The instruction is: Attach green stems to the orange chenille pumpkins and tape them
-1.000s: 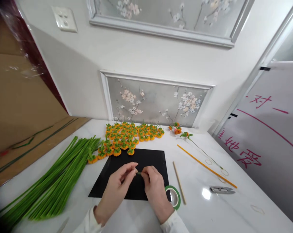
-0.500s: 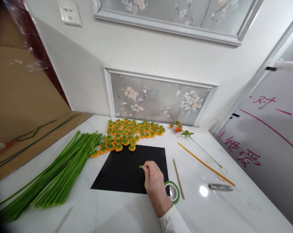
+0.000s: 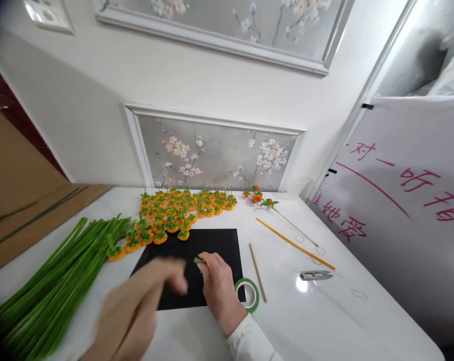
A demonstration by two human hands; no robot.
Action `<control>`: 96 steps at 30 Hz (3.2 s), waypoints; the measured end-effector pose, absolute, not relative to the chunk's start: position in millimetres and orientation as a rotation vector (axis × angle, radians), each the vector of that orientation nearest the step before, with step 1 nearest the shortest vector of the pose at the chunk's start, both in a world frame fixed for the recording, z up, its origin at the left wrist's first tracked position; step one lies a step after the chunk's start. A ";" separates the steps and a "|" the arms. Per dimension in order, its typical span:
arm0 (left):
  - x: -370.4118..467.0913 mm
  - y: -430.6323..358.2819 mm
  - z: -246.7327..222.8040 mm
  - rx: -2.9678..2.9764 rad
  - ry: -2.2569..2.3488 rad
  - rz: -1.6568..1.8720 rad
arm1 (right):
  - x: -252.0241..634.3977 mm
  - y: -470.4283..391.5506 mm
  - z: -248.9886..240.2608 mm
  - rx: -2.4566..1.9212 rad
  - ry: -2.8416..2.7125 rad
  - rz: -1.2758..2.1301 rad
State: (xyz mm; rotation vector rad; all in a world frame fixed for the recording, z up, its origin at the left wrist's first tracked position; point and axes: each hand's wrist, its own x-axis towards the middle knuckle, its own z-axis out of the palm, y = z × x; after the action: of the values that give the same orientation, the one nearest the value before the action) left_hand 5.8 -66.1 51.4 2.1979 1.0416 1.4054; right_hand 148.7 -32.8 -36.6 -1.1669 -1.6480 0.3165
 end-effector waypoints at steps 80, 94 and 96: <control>3.3 -22.9 7.5 1.143 0.920 1.092 | 169.0 -53.3 -0.1 -0.931 -1.460 0.893; 9.3 -26.3 -0.1 1.247 0.903 0.984 | 179.8 -45.2 -2.2 -0.982 -1.279 1.342; 10.6 -26.4 -0.6 1.291 0.887 0.957 | 181.0 -44.4 -4.2 -0.971 -1.297 1.375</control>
State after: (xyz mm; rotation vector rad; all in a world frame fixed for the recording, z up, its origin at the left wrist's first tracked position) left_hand 10.6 -26.4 -0.6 1.2913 0.8869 0.9569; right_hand 181.0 -44.4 -4.2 -0.9714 -1.2971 1.3747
